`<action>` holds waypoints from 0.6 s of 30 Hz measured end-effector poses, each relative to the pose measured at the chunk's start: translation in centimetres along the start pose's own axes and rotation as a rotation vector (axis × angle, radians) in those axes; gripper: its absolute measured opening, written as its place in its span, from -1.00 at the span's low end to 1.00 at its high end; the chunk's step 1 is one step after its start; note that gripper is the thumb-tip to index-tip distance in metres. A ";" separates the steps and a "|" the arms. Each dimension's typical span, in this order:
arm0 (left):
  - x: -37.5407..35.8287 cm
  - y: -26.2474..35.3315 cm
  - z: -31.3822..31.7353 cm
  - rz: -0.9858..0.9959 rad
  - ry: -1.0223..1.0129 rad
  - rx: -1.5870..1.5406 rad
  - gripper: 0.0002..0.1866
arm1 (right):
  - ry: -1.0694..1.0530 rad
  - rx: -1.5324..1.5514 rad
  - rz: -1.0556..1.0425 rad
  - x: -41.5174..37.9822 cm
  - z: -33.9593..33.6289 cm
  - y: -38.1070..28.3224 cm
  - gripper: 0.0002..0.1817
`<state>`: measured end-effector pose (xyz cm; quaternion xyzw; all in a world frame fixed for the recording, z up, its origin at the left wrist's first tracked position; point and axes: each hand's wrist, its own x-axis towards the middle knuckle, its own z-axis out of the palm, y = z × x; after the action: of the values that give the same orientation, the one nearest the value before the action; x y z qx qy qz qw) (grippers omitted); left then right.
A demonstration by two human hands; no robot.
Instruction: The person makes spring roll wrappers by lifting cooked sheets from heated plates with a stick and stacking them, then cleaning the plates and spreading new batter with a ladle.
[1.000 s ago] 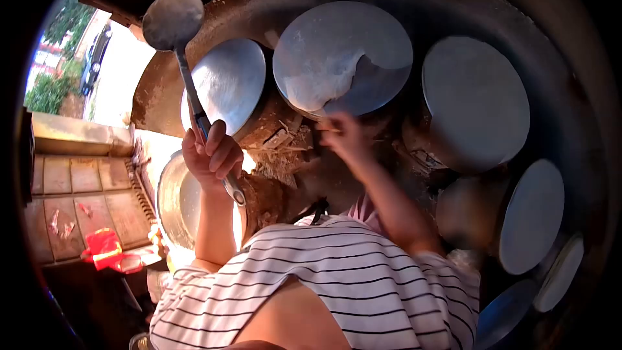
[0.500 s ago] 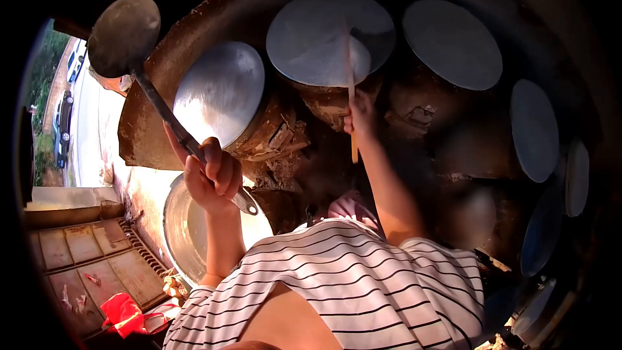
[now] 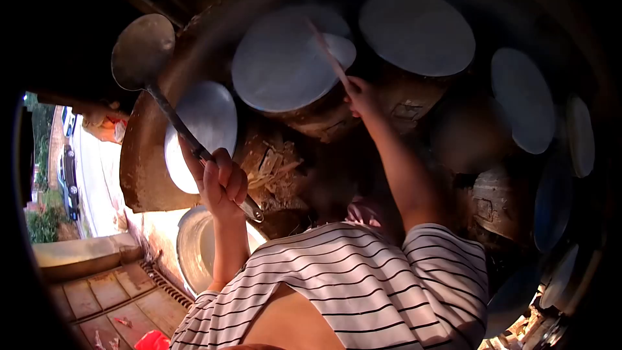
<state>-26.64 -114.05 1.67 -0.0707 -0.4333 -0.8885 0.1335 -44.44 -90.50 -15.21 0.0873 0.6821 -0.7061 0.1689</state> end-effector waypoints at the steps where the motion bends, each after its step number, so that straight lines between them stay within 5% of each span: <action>1: 0.5 -0.6 0.5 -0.014 -0.007 -0.002 -0.25 | 0.019 -0.100 -0.048 0.6 0.5 -0.7 -0.65; 5: 3.0 -2.3 2.5 -0.078 0.184 0.311 -0.24 | -0.385 -0.167 0.151 -7.2 -2.0 1.5 -0.63; 7: 4.4 -2.8 3.6 -0.146 0.194 0.369 -0.29 | -0.165 0.056 0.297 -6.6 -6.5 1.7 -0.62; 11: 7.1 -6.3 6.3 -0.297 0.210 0.374 -0.36 | -0.126 0.013 0.128 1.2 -7.2 -2.5 -0.60; 13: 8.0 -7.9 7.6 -0.375 0.246 0.378 -0.38 | -0.032 -0.373 -0.142 4.7 -4.9 -3.3 -0.63; 15: 8.6 -7.7 8.1 -0.468 0.252 0.295 -0.38 | 0.160 -0.843 -0.711 4.9 -4.0 -0.9 -0.60; 18: 9.9 -6.8 6.0 -0.526 0.217 0.191 -0.42 | 0.235 -0.714 -0.551 2.2 -7.1 2.7 -0.57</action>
<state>-38.05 -107.07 2.60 0.1522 -0.5017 -0.8501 -0.0496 -46.24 -83.79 -18.91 -0.0812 0.8947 -0.4311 -0.0840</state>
